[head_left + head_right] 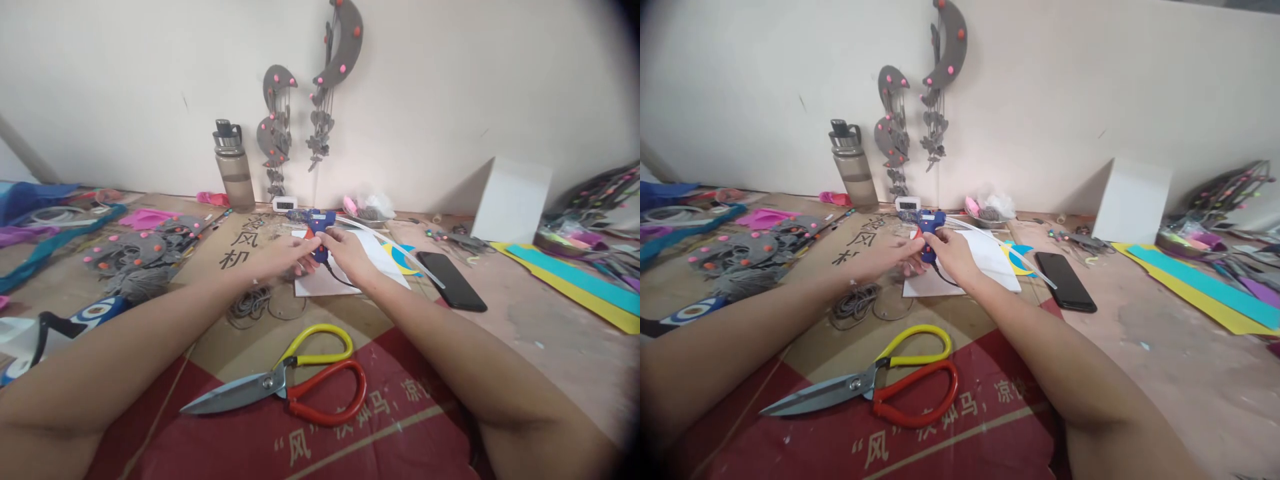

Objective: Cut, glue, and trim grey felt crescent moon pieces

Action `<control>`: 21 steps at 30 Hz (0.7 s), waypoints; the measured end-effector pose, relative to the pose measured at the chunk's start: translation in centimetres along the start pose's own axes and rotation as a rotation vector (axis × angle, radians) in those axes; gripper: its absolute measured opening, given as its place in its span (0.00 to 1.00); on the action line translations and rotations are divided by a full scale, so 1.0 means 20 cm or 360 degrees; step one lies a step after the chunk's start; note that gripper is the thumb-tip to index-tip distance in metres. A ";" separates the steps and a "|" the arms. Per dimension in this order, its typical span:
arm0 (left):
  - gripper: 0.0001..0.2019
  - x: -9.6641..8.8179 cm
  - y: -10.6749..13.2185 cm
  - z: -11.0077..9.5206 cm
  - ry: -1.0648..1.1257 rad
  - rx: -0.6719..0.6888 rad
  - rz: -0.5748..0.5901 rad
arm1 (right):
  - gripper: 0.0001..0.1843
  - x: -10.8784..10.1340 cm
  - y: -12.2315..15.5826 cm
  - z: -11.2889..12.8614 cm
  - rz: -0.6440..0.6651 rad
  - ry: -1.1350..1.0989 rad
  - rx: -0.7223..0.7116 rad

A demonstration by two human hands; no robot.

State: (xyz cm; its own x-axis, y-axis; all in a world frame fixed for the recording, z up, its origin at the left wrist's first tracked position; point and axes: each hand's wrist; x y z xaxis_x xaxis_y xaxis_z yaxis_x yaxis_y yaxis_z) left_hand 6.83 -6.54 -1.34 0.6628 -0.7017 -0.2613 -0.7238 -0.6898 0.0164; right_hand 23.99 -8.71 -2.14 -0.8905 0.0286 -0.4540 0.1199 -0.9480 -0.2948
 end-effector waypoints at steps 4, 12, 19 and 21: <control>0.23 -0.11 0.01 -0.03 -0.0093 0.0050 -0.0405 | 0.18 -0.02 -0.01 -0.05 -0.0066 0.0221 0.0134; 0.15 -0.26 0.00 0.16 -0.0264 0.0088 -0.1174 | 0.18 -0.04 -0.04 -0.15 -0.0042 0.0593 0.0460; 0.16 -0.28 -0.03 0.27 -0.0573 -0.0071 -0.1007 | 0.23 -0.05 -0.05 -0.16 -0.0068 0.0737 0.0543; 0.17 -0.28 -0.03 0.28 -0.0577 -0.0068 -0.0980 | 0.24 -0.04 -0.05 -0.16 -0.0066 0.0802 0.0566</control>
State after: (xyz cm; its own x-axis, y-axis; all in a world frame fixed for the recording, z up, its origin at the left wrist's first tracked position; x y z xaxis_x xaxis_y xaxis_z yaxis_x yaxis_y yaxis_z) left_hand 2.52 -1.10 -5.21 0.8378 -0.0840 -0.5394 -0.2254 -0.9532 -0.2016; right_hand 26.01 -6.85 -4.16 -0.5641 0.1315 -0.8152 -0.1411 -0.9881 -0.0617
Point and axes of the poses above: each hand's wrist, its own y-axis away from the middle knuckle, its own x-axis out of the palm, z = x × y, and after that the axes turned 9 degrees about z, right-handed
